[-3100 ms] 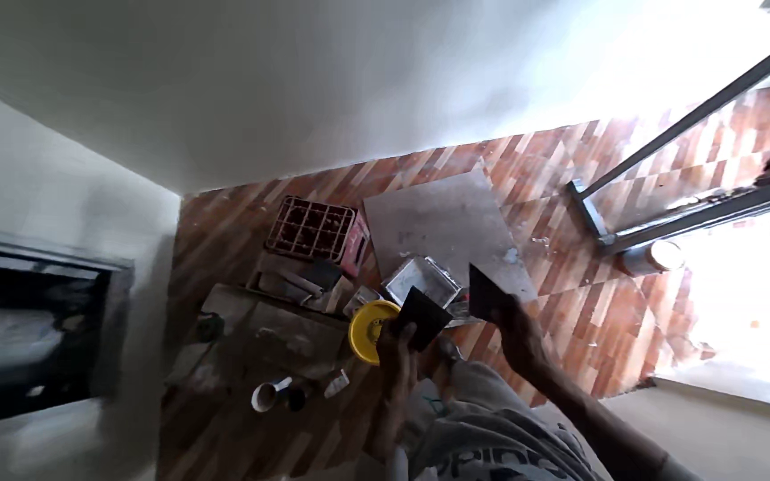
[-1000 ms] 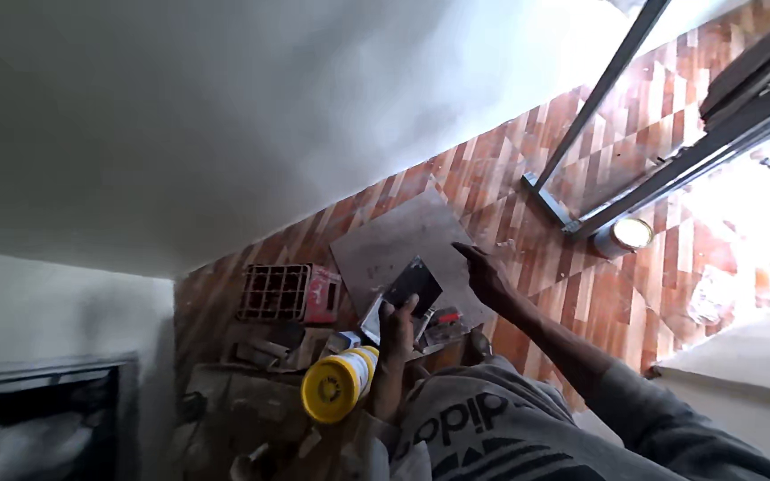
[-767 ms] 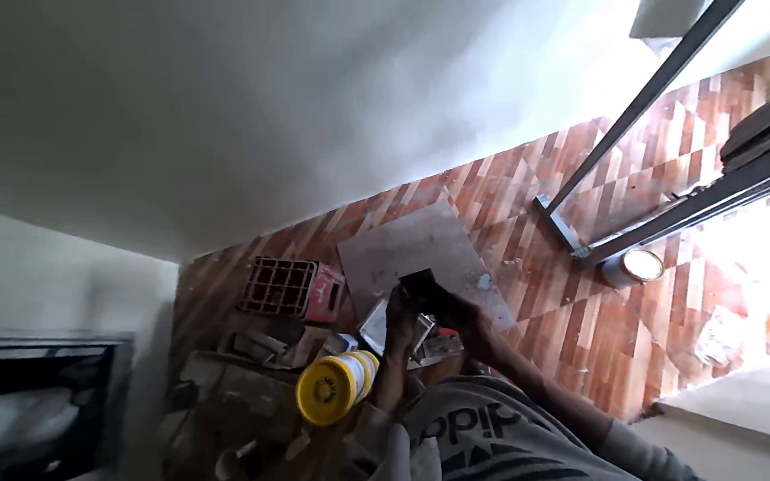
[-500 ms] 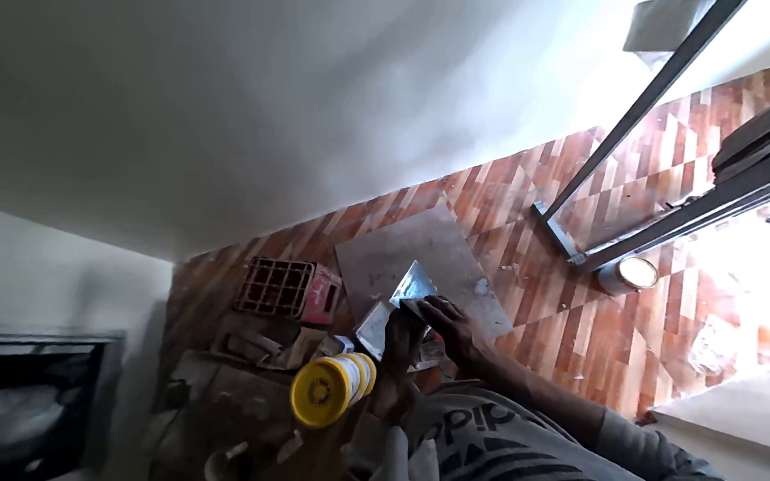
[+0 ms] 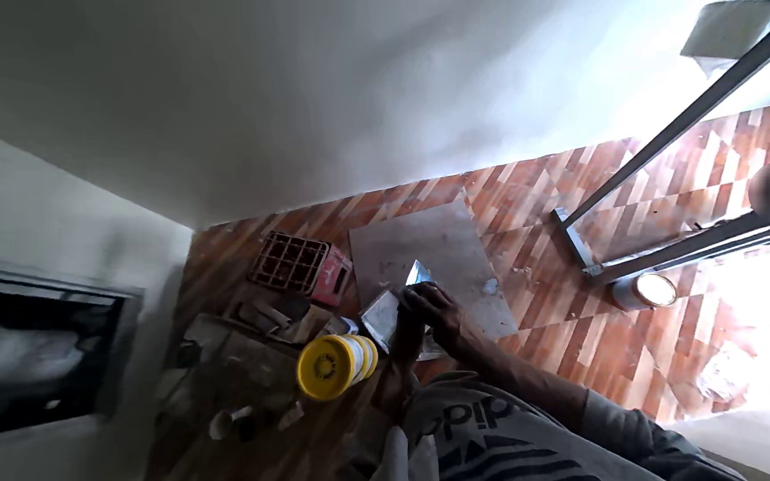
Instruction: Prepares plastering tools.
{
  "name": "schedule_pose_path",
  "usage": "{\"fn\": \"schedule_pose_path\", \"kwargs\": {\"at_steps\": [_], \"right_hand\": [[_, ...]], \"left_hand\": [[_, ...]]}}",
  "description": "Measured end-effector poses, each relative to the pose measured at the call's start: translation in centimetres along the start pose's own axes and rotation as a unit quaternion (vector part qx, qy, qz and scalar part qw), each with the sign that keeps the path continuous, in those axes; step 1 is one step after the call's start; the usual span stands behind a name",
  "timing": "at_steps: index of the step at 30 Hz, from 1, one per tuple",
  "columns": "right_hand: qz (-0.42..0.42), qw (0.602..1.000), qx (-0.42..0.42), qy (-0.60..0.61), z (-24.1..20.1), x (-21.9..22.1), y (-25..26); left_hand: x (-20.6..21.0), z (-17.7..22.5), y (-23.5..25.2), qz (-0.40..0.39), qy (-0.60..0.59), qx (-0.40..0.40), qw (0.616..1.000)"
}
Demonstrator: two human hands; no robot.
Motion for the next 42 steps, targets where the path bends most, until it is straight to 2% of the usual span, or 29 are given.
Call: {"fn": "schedule_pose_path", "kwargs": {"at_steps": [1,2,3,5,7,11,14,18,19,22,24,27,28,29,30,31,33,35,38,40,42], "right_hand": [[-0.005,1.0,-0.004,-0.002,-0.4,0.2,-0.1],[-0.018,1.0,-0.023,-0.011,-1.0,0.5,-0.5],[-0.035,0.998,-0.038,-0.023,-1.6,0.8,-0.9],[-0.02,0.999,-0.022,-0.028,-1.4,1.2,-0.5],[-0.002,1.0,0.016,-0.022,-0.7,1.4,0.4],[-0.037,0.999,-0.01,-0.024,-2.3,2.2,-0.5],[-0.021,0.998,0.06,-0.008,-1.1,2.1,1.0],[-0.026,1.0,0.001,-0.017,-2.5,2.9,0.2],[-0.016,1.0,0.023,0.003,-1.5,2.3,0.8],[0.03,0.979,0.2,0.015,4.1,-1.6,3.5],[0.032,0.971,0.237,-0.027,4.9,-3.0,3.2],[-0.026,0.988,0.154,-0.009,-0.2,-0.6,0.2],[-0.03,0.994,0.109,0.007,-1.4,1.0,-0.6],[-0.023,0.997,0.074,0.019,-1.6,2.5,-1.0],[-0.007,0.997,0.073,0.03,-0.6,3.2,-0.8],[0.006,0.993,0.112,0.031,1.6,2.9,0.1],[-0.013,0.964,0.267,0.003,7.6,0.0,2.2],[-0.007,0.938,0.344,-0.036,12.1,-3.3,3.0],[0.007,0.914,0.4,-0.068,13.6,-6.5,0.4],[0.005,0.91,0.411,-0.065,13.6,-6.4,-1.8],[-0.04,0.917,0.391,-0.072,11.7,-4.1,-2.4]], "left_hand": [[-0.3,2.2,-0.6,0.001,0.009,-0.056,0.998],[-1.2,5.8,-0.9,-0.02,0.003,-0.186,0.982],[-1.5,3.7,-3.0,0.025,-0.006,-0.046,0.999],[-2.2,1.9,-2.3,-0.003,-0.055,-0.036,0.998],[-1.1,-0.8,0.1,0.023,-0.08,-0.014,0.996],[-3.1,-1.0,-3.1,-0.003,-0.06,-0.022,0.998],[-1.1,-3.0,0.8,0.064,-0.147,0.0,0.987],[-2.3,-4.8,0.1,0.008,-0.063,-0.055,0.996],[-2.6,-4.5,0.3,0.012,-0.064,-0.04,0.997],[-2.3,-4.3,0.0,0.056,-0.187,-0.033,0.98],[-2.2,-4.2,-0.5,0.071,-0.193,-0.066,0.976],[-2.8,-3.9,-1.0,0.061,-0.072,-0.101,0.99],[-3.0,-2.3,-1.2,0.043,-0.035,-0.113,0.992],[-3.3,0.8,-1.1,0.025,-0.022,-0.167,0.985],[-3.6,3.5,-1.0,0.009,-0.036,-0.24,0.97],[-3.9,2.2,-1.6,-0.022,-0.066,-0.188,0.98],[-3.9,-2.6,-3.0,-0.017,-0.151,-0.113,0.982],[-5.4,-5.9,-4.7,0.078,-0.186,-0.153,0.968],[-9.9,-9.3,-8.9,0.25,-0.149,-0.207,0.934],[-12.5,-11.2,-12.6,0.276,-0.081,-0.229,0.93],[-13.5,-11.8,-15.9,0.257,-0.017,-0.285,0.923]]}}
Point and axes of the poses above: each hand's wrist, its own y-axis towards the middle knuckle, its own x-axis out of the palm, z = x × y, the point moved 1 cm from there along y, towards the middle knuckle, and after that the axes turned 13 degrees about x, right-handed, at the moved point
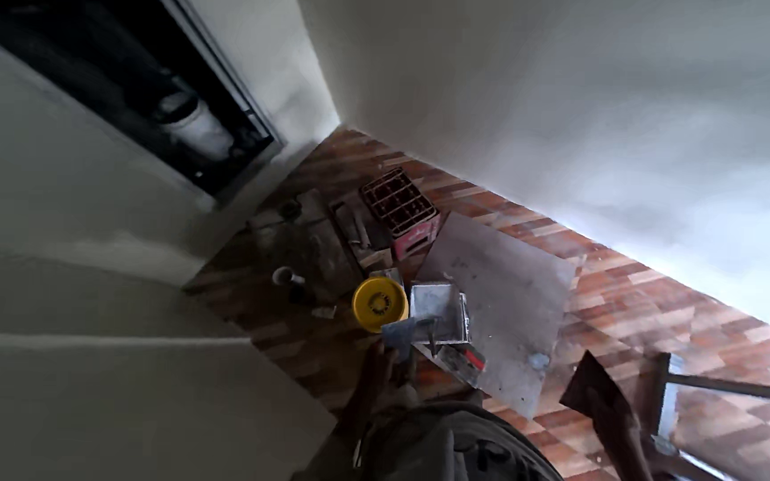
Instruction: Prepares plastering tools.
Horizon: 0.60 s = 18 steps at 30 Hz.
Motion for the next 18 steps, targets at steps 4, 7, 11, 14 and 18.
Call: {"fn": "schedule_pose_path", "kwargs": {"at_steps": [4,7,11,14,18], "right_hand": [[-0.169,0.971,-0.167,0.002,-9.2,8.5,-6.0],[-0.248,0.919,-0.303,-0.051,-15.7,14.5,-10.8],[-0.247,0.92,-0.251,-0.172,-15.9,19.6,-3.6],[-0.2,0.947,-0.163,-0.191,-13.7,18.2,4.2],[-0.165,0.979,-0.019,-0.115,-12.7,17.8,9.7]], "left_hand": [[1.0,-0.3,-1.8,-0.047,0.074,-0.056,0.995],[2.9,2.0,-1.0,-0.101,0.067,0.024,0.992],[-0.1,3.4,0.1,-0.136,-0.025,0.032,0.99],[-5.0,1.2,0.0,0.006,-0.106,-0.056,0.993],[-10.6,-6.7,-2.1,0.205,-0.1,-0.113,0.967]]}}
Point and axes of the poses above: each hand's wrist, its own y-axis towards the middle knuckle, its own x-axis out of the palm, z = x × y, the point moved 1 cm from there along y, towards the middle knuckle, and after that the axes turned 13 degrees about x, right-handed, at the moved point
